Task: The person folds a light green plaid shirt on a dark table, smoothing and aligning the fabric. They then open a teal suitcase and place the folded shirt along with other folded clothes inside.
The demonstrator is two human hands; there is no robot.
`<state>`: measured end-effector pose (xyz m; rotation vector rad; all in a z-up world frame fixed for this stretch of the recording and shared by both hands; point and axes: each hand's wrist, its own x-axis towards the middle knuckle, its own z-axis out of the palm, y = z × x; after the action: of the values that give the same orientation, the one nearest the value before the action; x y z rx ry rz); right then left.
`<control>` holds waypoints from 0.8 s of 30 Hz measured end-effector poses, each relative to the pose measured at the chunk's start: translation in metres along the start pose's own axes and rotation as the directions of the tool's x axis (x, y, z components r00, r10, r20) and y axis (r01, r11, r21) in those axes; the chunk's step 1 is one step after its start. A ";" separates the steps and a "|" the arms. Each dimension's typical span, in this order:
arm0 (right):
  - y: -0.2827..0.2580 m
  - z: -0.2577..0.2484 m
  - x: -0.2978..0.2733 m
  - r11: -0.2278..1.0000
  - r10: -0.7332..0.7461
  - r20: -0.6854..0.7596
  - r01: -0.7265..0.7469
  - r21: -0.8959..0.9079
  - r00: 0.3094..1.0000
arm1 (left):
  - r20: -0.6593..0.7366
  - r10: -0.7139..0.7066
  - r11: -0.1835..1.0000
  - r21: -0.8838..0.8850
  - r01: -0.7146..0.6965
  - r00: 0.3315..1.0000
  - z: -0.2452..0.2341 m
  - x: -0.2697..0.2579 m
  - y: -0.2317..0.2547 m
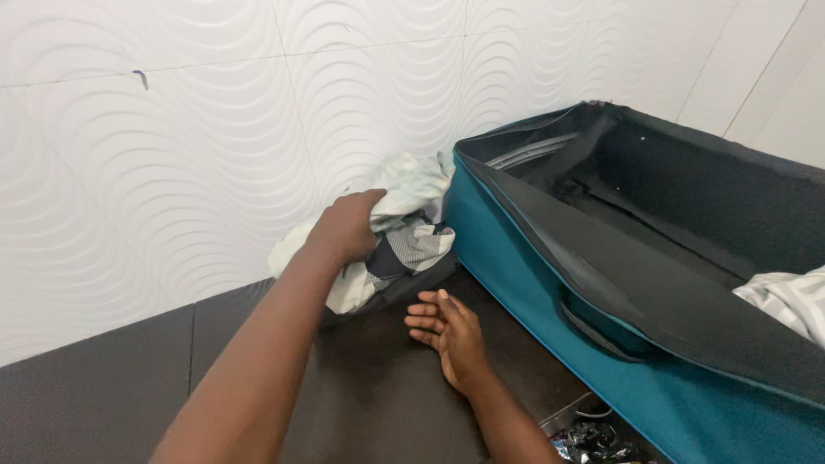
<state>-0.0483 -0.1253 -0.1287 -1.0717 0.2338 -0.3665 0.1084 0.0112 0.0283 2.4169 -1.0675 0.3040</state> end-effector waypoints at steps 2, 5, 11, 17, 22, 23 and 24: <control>-0.006 0.001 -0.005 0.999 -0.004 -0.003 0.004 0.032 1.000 | -0.069 0.107 0.992 0.069 -0.102 0.992 0.001 -0.005 0.023; -0.018 0.000 -0.013 0.910 -0.002 0.017 -0.005 0.415 1.000 | 0.189 0.020 0.991 0.127 -0.045 0.982 0.031 -0.038 0.080; -0.032 0.002 -0.023 0.872 0.007 -0.129 0.057 0.487 0.992 | 0.570 -0.116 0.993 0.089 0.080 0.813 0.086 -0.076 0.129; -0.028 0.002 -0.023 0.858 -0.032 0.092 -0.020 0.513 0.995 | 0.242 -0.090 0.991 -0.074 0.111 0.966 0.078 -0.058 0.070; -0.016 -0.009 -0.009 0.869 0.048 0.068 -0.075 0.490 0.997 | -0.073 -0.057 0.996 0.066 0.062 0.996 0.081 -0.074 0.073; -0.013 -0.014 -0.008 0.854 0.053 0.064 -0.078 0.514 0.997 | -0.156 -0.040 0.995 0.086 0.054 0.987 0.080 -0.074 0.075; -0.010 -0.018 -0.007 0.851 0.068 0.032 -0.075 0.520 0.997 | -0.078 -0.102 0.995 -0.017 0.101 0.992 0.078 -0.071 0.073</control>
<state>-0.0632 -0.1416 -0.1277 -0.5240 0.1483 -0.3299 0.0072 -0.0255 -0.0412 2.4170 -0.9067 0.3542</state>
